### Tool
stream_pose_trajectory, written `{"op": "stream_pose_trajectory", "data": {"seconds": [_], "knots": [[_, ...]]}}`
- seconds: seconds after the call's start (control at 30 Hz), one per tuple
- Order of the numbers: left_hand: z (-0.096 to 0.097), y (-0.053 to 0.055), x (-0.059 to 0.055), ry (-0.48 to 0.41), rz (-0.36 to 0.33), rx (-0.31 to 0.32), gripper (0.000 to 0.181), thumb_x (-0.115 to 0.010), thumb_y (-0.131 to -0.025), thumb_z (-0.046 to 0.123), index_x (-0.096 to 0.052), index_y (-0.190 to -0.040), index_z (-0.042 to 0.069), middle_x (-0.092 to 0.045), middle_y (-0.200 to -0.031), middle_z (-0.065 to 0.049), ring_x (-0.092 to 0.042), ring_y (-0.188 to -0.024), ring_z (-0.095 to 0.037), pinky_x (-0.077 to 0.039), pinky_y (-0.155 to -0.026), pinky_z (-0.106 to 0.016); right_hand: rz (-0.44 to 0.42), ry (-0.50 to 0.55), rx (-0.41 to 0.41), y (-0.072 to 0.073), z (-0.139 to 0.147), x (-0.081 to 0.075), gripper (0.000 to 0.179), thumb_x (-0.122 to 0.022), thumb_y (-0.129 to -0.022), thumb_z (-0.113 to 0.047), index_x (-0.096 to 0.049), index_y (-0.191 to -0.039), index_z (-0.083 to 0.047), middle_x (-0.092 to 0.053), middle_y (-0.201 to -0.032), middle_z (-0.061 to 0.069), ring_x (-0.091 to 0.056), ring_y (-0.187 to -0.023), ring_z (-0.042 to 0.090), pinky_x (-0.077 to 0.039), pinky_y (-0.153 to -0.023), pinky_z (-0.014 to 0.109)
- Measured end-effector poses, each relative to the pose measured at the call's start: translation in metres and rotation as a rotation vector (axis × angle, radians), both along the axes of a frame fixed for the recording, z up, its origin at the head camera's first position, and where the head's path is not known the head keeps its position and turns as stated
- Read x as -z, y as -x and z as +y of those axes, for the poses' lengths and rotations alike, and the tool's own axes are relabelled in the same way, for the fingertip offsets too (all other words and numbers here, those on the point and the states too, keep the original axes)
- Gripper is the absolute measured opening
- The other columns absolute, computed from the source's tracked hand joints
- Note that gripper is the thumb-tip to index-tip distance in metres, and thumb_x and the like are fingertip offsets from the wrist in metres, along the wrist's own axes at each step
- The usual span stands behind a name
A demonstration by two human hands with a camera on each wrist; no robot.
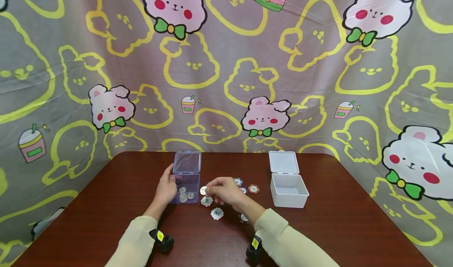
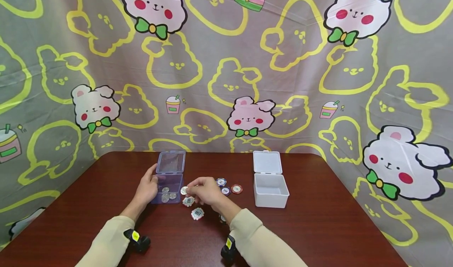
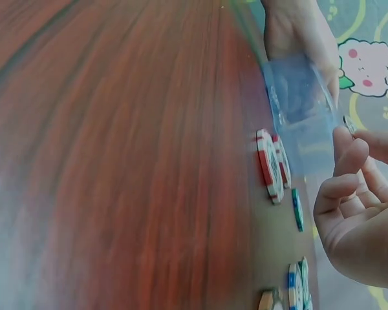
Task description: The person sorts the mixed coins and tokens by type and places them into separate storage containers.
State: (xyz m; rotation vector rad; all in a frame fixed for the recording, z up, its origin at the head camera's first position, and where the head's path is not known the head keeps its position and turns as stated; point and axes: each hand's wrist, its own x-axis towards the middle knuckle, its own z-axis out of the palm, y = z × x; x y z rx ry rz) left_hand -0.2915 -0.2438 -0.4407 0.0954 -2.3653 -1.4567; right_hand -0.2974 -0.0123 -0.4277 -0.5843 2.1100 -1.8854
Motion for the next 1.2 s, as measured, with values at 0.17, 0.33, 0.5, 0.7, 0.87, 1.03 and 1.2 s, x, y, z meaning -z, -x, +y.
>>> {"op": "stream_pose_trajectory", "data": {"seconds": [0.17, 0.33, 0.5, 0.7, 0.87, 1.03, 1.2], "knots": [[0.0, 0.0, -0.001, -0.002, -0.001, -0.002, 0.051, -0.028, -0.103, -0.004, -0.026, -0.154, -0.005, -0.064, -0.115, -0.031, -0.053, -0.117, -0.041, -0.034, -0.104, -0.051, -0.023, 0.031, -0.008, -0.001, -0.009, -0.004, 0.012, -0.069, -0.09, -0.005, -0.07, -0.097, 0.005, -0.073, -0.082, 0.02, -0.049, -0.048, 0.009, -0.037, -0.044, 0.02], [0.001, 0.0, 0.0, -0.018, -0.002, -0.003, 0.052, -0.028, -0.103, -0.004, -0.026, -0.154, -0.005, -0.064, -0.116, -0.032, -0.053, -0.117, -0.042, -0.034, -0.105, -0.051, -0.063, 0.047, -0.009, -0.002, -0.018, -0.01, 0.014, -0.069, -0.09, -0.006, -0.07, -0.099, 0.005, -0.074, -0.084, 0.021, -0.051, -0.047, 0.008, -0.037, -0.044, 0.02], [0.001, 0.001, 0.001, -0.036, 0.002, -0.003, 0.052, -0.028, -0.103, -0.003, -0.026, -0.154, -0.004, -0.063, -0.116, -0.033, -0.053, -0.117, -0.043, -0.033, -0.106, -0.051, -0.087, 0.063, 0.014, -0.002, -0.026, -0.013, 0.015, -0.068, -0.09, -0.005, -0.07, -0.101, 0.006, -0.074, -0.085, 0.02, -0.052, -0.047, 0.007, -0.038, -0.045, 0.021], [0.0, 0.0, 0.003, -0.04, -0.009, -0.001, 0.052, -0.027, -0.103, -0.003, -0.026, -0.155, -0.003, -0.064, -0.117, -0.032, -0.053, -0.118, -0.041, -0.033, -0.105, -0.05, -0.094, 0.07, 0.026, 0.0, -0.032, -0.015, 0.015, -0.067, -0.091, -0.005, -0.07, -0.101, 0.006, -0.074, -0.088, 0.022, -0.055, -0.047, 0.008, -0.038, -0.045, 0.022], [0.0, 0.0, 0.002, -0.039, -0.02, 0.009, 0.052, -0.027, -0.104, -0.002, -0.025, -0.155, -0.003, -0.062, -0.119, -0.032, -0.052, -0.118, -0.041, -0.033, -0.105, -0.051, -0.093, 0.06, 0.02, 0.001, -0.033, -0.017, 0.015, -0.066, -0.092, -0.005, -0.072, -0.101, 0.006, -0.075, -0.086, 0.016, -0.059, -0.048, 0.01, -0.04, -0.044, 0.021], [0.0, 0.0, 0.002, -0.035, -0.018, 0.009, 0.052, -0.027, -0.104, -0.001, -0.024, -0.156, -0.003, -0.062, -0.12, -0.033, -0.052, -0.119, -0.042, -0.033, -0.107, -0.051, -0.075, 0.072, 0.028, 0.004, -0.029, -0.016, 0.02, -0.065, -0.092, -0.004, -0.069, -0.106, 0.01, -0.075, -0.086, 0.017, -0.057, -0.048, 0.01, -0.041, -0.045, 0.021], [0.0, 0.001, 0.002, -0.027, -0.022, 0.011, 0.052, -0.027, -0.104, -0.001, -0.024, -0.156, -0.003, -0.061, -0.121, -0.032, -0.05, -0.122, -0.042, -0.032, -0.108, -0.053, -0.056, 0.062, 0.048, 0.01, -0.019, -0.009, 0.021, -0.066, -0.091, -0.004, -0.069, -0.106, 0.011, -0.074, -0.088, 0.021, -0.055, -0.047, 0.008, -0.038, -0.045, 0.019]]}}
